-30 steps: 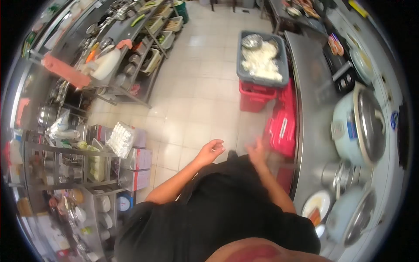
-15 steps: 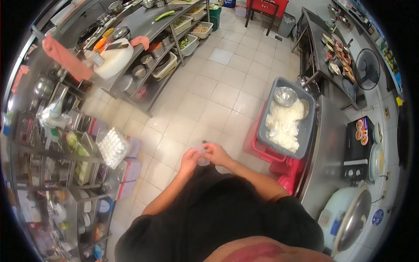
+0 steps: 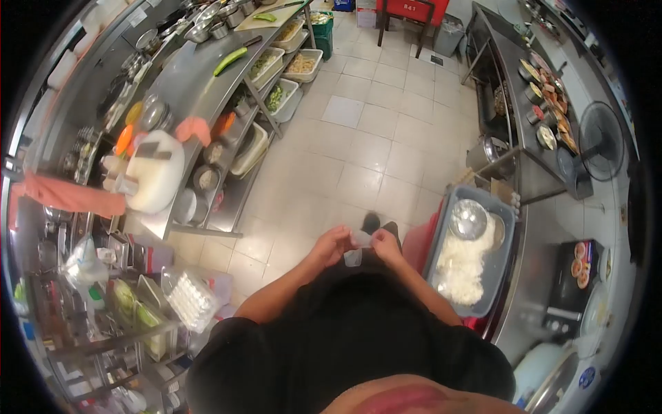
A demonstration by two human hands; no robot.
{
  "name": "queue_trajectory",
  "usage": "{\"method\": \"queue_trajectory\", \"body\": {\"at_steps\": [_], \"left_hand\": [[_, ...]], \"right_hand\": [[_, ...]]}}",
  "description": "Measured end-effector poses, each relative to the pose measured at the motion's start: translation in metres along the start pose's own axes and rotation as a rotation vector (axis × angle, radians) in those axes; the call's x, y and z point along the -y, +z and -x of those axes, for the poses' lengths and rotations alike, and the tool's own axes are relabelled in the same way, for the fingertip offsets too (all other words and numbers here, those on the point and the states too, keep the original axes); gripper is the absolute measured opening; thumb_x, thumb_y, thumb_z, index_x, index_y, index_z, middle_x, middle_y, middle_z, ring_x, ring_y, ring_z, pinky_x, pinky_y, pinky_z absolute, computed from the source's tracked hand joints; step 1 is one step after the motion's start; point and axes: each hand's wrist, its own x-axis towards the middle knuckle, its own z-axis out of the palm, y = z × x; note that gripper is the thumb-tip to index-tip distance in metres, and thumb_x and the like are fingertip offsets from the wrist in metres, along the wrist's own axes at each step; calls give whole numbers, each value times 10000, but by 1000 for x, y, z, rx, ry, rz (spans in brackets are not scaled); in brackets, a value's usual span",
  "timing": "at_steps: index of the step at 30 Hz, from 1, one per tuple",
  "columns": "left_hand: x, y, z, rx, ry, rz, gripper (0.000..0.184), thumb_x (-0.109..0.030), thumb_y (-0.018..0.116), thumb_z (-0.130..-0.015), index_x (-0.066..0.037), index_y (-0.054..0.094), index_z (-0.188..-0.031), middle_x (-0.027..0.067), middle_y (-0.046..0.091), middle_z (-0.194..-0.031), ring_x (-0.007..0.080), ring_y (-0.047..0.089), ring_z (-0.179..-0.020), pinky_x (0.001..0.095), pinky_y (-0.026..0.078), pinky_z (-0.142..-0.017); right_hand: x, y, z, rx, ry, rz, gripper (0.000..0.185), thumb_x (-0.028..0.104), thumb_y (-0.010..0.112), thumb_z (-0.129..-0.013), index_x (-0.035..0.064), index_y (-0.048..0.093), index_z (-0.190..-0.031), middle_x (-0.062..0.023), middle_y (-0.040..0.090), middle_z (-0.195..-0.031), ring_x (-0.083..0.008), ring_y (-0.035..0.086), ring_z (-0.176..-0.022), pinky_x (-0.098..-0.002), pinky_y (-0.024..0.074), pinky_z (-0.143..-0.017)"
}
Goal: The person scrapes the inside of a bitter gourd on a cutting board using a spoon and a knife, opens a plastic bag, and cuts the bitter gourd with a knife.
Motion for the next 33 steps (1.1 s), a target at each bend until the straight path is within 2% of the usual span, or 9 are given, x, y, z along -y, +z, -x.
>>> {"method": "queue_trajectory", "body": {"at_steps": [2, 6, 8, 12, 16, 22, 25, 30, 33], "left_hand": [[-29, -8, -34, -49, 11, -90, 117, -182, 591, -935, -69, 562, -919, 57, 602, -863, 200, 587, -830, 378, 479, -837], [-97, -26, -129, -176, 107, -463, 174, -197, 665, -882, -64, 583, -960, 28, 598, -840, 130, 571, -769, 290, 475, -708], [-133, -17, -167, -251, 92, -689, 158, -176, 665, -876, -59, 597, -957, 24, 600, -815, 117, 560, -735, 263, 460, -673], [-203, 14, -237, -334, 207, -699, 91, -131, 631, -889, -43, 620, -908, 5, 587, -763, 94, 524, -697, 247, 431, -645], [-259, 9, -299, -511, 320, -371, 104, -135, 588, -931, -36, 609, -912, 38, 606, -840, 142, 566, -780, 283, 456, -701], [-332, -19, -417, -304, 258, -137, 134, -172, 524, -975, -43, 559, -979, 47, 593, -891, 151, 552, -804, 308, 456, -706], [-386, -19, -484, -287, 168, -178, 96, -171, 517, -969, -88, 556, -940, 4, 545, -776, 112, 519, -694, 264, 437, -645], [-514, -30, -603, -248, 218, -351, 84, -140, 530, -949, -85, 570, -901, 12, 554, -792, 132, 523, -717, 287, 440, -665], [-586, -16, -658, -279, 246, -426, 103, -162, 550, -945, -77, 575, -892, 11, 549, -762, 133, 522, -697, 285, 441, -653]], "right_hand": [[33, -2, -41, 76, 180, -163, 58, 21, 522, -856, 36, 577, -870, -41, 577, -741, -145, 563, -662, -296, 490, -568], [102, -46, -173, 449, 134, -1030, 181, 48, 533, -859, 56, 536, -1040, -13, 549, -818, -137, 544, -764, -275, 475, -716], [146, -61, -233, 461, 146, -904, 153, 133, 545, -910, 71, 555, -1050, -28, 561, -851, -172, 561, -777, -307, 465, -711], [241, -96, -326, 729, 172, -769, 254, 112, 598, -872, 52, 547, -1114, -22, 594, -916, -151, 586, -839, -294, 477, -776], [288, -105, -407, 828, 23, -274, 363, 48, 649, -821, 29, 548, -1169, -54, 633, -956, -152, 616, -874, -293, 483, -797], [275, -88, -531, 647, 74, -44, 228, 89, 659, -829, 3, 635, -1038, -55, 666, -889, -150, 618, -791, -281, 497, -736], [299, -117, -592, 530, 72, -94, 347, 132, 671, -842, -8, 599, -1152, -83, 659, -1004, -163, 621, -847, -298, 506, -758], [386, -189, -657, 242, 103, -299, 472, 179, 658, -879, -8, 523, -1290, -120, 620, -1148, -183, 622, -932, -312, 519, -782], [396, -218, -707, 58, 99, -277, 415, 200, 651, -896, -10, 563, -1243, -109, 635, -1111, -177, 634, -902, -297, 521, -772]]}}
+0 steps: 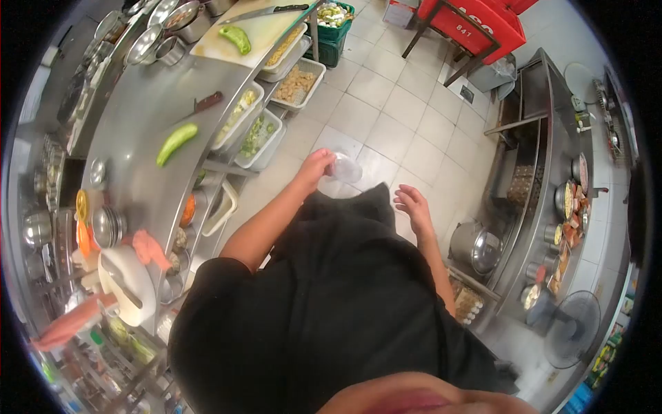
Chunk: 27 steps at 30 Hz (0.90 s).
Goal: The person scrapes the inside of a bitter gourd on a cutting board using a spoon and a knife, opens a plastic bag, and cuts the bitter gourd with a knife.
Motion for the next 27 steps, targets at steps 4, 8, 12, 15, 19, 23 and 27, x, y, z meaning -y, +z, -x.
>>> {"method": "queue_trajectory", "body": {"at_steps": [4, 8, 12, 15, 19, 23, 27], "left_hand": [[-45, -11, -76, -42, 5, 0, 110, -173, 556, -942, -73, 577, -900, 15, 559, -780, 128, 531, -715, 286, 447, -666], [-57, -28, -126, -184, 36, 13, 97, -175, 560, -935, -85, 580, -905, 3, 561, -753, 119, 525, -667, 273, 431, -626], [-74, -36, -168, -360, 9, 90, 101, -172, 559, -929, -76, 582, -911, 15, 562, -764, 128, 530, -683, 280, 430, -620], [-102, -32, -202, -467, 64, 166, 102, -173, 565, -926, -74, 584, -913, 22, 564, -774, 134, 534, -690, 283, 432, -619], [-119, -39, -226, -589, 108, 217, 92, -170, 577, -914, -80, 591, -916, 20, 571, -789, 137, 537, -686, 284, 443, -623], [-111, -64, -263, -632, 156, 350, 89, -169, 582, -908, -85, 603, -925, 15, 577, -785, 139, 541, -685, 286, 453, -621], [-135, -85, -288, -698, 148, 361, 101, -176, 580, -914, -83, 616, -929, 14, 578, -776, 134, 544, -684, 281, 449, -610]], "right_hand": [[14, -9, -79, -129, 21, 24, 368, 181, 663, -892, -17, 592, -1194, -85, 659, -1042, -165, 639, -872, -295, 519, -760], [37, -9, -178, -48, -25, 183, 340, 169, 674, -885, -26, 612, -1157, -74, 669, -1005, -161, 639, -885, -289, 509, -793], [124, 14, -315, 156, -365, 555, 422, 223, 699, -845, -19, 614, -1179, -132, 675, -1064, -204, 632, -994, -311, 505, -852], [226, 72, -397, 298, -567, 606, 429, 260, 705, -816, 14, 637, -1161, -146, 655, -1131, -243, 637, -1014, -368, 518, -855], [322, 168, -477, 433, -907, 684, 404, 249, 683, -805, 25, 646, -1138, -165, 650, -1106, -300, 635, -1007, -376, 517, -850], [377, 255, -534, 524, -970, 753, 413, 238, 662, -791, 25, 645, -1145, -186, 635, -1125, -349, 618, -1025, -394, 495, -894], [384, 321, -608, 436, -1011, 814, 434, 232, 654, -791, 35, 630, -1177, -207, 625, -1109, -358, 609, -1027, -420, 487, -905]]}}
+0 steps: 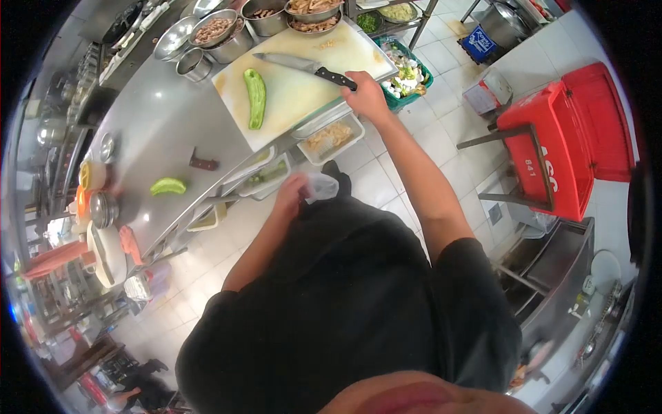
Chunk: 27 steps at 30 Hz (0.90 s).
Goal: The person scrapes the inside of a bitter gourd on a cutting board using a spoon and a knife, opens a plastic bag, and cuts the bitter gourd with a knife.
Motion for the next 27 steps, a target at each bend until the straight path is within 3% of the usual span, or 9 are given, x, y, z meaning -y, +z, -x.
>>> {"method": "queue_trajectory", "body": {"at_steps": [4, 5, 8, 12, 15, 18, 22, 27], "left_hand": [[-31, 17, -50, -10, 33, 13, 113, -186, 580, -919, -80, 619, -916, 8, 574, -769, 123, 538, -688, 273, 440, -611], [-51, 25, -61, -31, 41, 9, 116, -189, 580, -920, -80, 617, -912, 6, 572, -766, 119, 535, -689, 271, 436, -612], [-76, 39, -89, -42, 50, -62, 131, -198, 573, -926, -74, 610, -905, 1, 568, -759, 111, 517, -691, 267, 420, -624], [-93, 43, -110, -39, 41, -100, 150, -201, 555, -937, -65, 600, -893, 0, 554, -747, 106, 498, -687, 266, 400, -633], [-89, 42, -117, -97, 59, -73, 161, -201, 548, -944, -57, 595, -890, 1, 543, -738, 106, 486, -679, 265, 389, -628], [-86, 54, -108, -219, 182, -215, 160, -196, 545, -948, -55, 590, -888, 1, 539, -735, 105, 477, -674, 262, 384, -624], [-73, 72, -107, -283, 356, -496, 162, -193, 542, -953, -47, 588, -898, 5, 540, -752, 103, 476, -679, 260, 388, -630], [-55, 117, -102, -429, 246, -245, 181, -205, 533, -968, -36, 592, -937, 8, 530, -763, 102, 478, -695, 257, 404, -649]], "right_hand": [[-36, 25, -42, 39, -7, 207, 415, 214, 655, -775, 38, 631, -1150, -206, 623, -1032, -371, 605, -994, -455, 493, -873], [-41, 29, -48, 91, -97, 251, 354, 186, 645, -760, 37, 643, -1082, -186, 623, -982, -379, 606, -948, -474, 499, -840], [-35, 38, -58, 280, -136, 308, 405, 159, 681, -765, 28, 636, -1145, -193, 628, -1110, -369, 606, -1016, -428, 500, -884], [-32, 26, -76, 325, -117, 56, 381, 179, 685, -776, 40, 646, -1128, -174, 635, -1087, -357, 601, -1032, -418, 501, -879], [-53, 35, -119, 85, -281, 116, 372, 183, 692, -779, 56, 650, -1127, -152, 630, -1108, -343, 591, -1054, -412, 488, -905], [-66, 53, -172, 120, -574, 127, 345, 186, 676, -799, 78, 658, -1125, -124, 623, -1136, -323, 581, -1088, -403, 472, -935], [-82, 92, -204, 210, -739, 196, 281, 176, 625, -818, 93, 664, -1084, -97, 620, -1139, -301, 574, -1112, -399, 472, -949], [-105, 95, -218, 338, -789, 223, 212, 114, 573, -795, 64, 650, -985, -90, 620, -1103, -300, 577, -1111, -384, 485, -947]]}}
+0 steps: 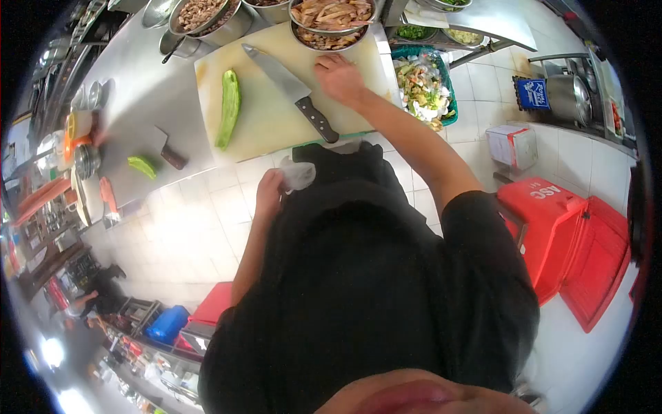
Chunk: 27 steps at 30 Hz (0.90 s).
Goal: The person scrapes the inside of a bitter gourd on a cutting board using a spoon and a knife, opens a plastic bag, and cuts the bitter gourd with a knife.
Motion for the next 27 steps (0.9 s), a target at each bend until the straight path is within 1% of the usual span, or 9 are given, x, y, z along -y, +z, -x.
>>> {"method": "queue_trajectory", "body": {"at_steps": [6, 9, 11, 12, 15, 19, 20, 23, 27], "left_hand": [[2, 36, -1, -18, -26, -20, 188, -209, 534, -970, -33, 593, -947, 11, 533, -765, 109, 492, -705, 263, 419, -660], [-7, 43, -8, -29, -46, -16, 181, -202, 538, -967, -30, 591, -950, 14, 539, -767, 117, 500, -708, 269, 424, -663], [-52, 49, -10, -78, -181, 12, 175, -195, 539, -966, -28, 589, -953, 17, 543, -768, 122, 505, -709, 273, 427, -666], [-34, 48, -18, -137, -256, 280, 161, -180, 538, -964, -27, 589, -950, 19, 546, -768, 125, 512, -711, 278, 431, -665], [-44, 41, -22, -113, -223, 268, 153, -170, 538, -962, -28, 590, -940, 18, 547, -767, 123, 516, -707, 275, 432, -664], [-63, 26, -24, -68, -119, 147, 138, -164, 543, -961, -46, 595, -912, 1, 547, -763, 105, 510, -694, 257, 418, -650], [-67, 21, -24, -55, -30, 87, 125, -153, 541, -960, -57, 594, -899, -10, 546, -764, 95, 506, -705, 249, 411, -662], [-92, 8, -25, -89, -75, 312, 119, -143, 537, -961, -60, 591, -896, -13, 542, -762, 91, 503, -722, 245, 408, -685], [-132, -8, -28, -169, 2, 262, 115, -135, 533, -962, -44, 601, -942, -5, 548, -801, 96, 502, -749, 241, 406, -709]], "right_hand": [[-32, -25, 28, -28, -93, -12, 167, 70, 572, -774, 28, 638, -921, -94, 630, -1055, -298, 591, -1090, -363, 485, -948], [-39, -45, 34, 94, -115, -146, 195, 70, 598, -787, 24, 646, -970, -104, 633, -1062, -310, 595, -1076, -377, 495, -922], [-50, -54, 38, -106, 7, -257, 250, 108, 630, -796, 31, 651, -1033, -115, 632, -1075, -318, 608, -1041, -390, 510, -885], [-56, -58, 39, -205, 67, -312, 280, 126, 646, -800, 35, 653, -1065, -121, 631, -1082, -322, 614, -1023, -396, 517, -867], [-74, -71, 39, -187, 196, -182, 399, 224, 705, -780, 58, 650, -1138, -141, 623, -1108, -334, 630, -971, -411, 536, -820], [-51, -91, 28, 148, 244, -214, 519, 338, 688, -771, 65, 612, -1206, -159, 596, -1132, -355, 635, -950, -418, 530, -841], [-48, -84, 25, 198, 215, -181, 482, 317, 666, -781, 61, 613, -1186, -167, 594, -1127, -358, 636, -949, -428, 531, -833], [-38, -50, 14, 325, 154, -103, 357, 250, 601, -810, 46, 617, -1102, -185, 603, -1107, -366, 644, -940, -460, 533, -809], [-25, -39, 3, 379, 133, -15, 218, 164, 529, -834, 29, 622, -977, -198, 652, -1001, -367, 665, -904, -484, 537, -778]]}}
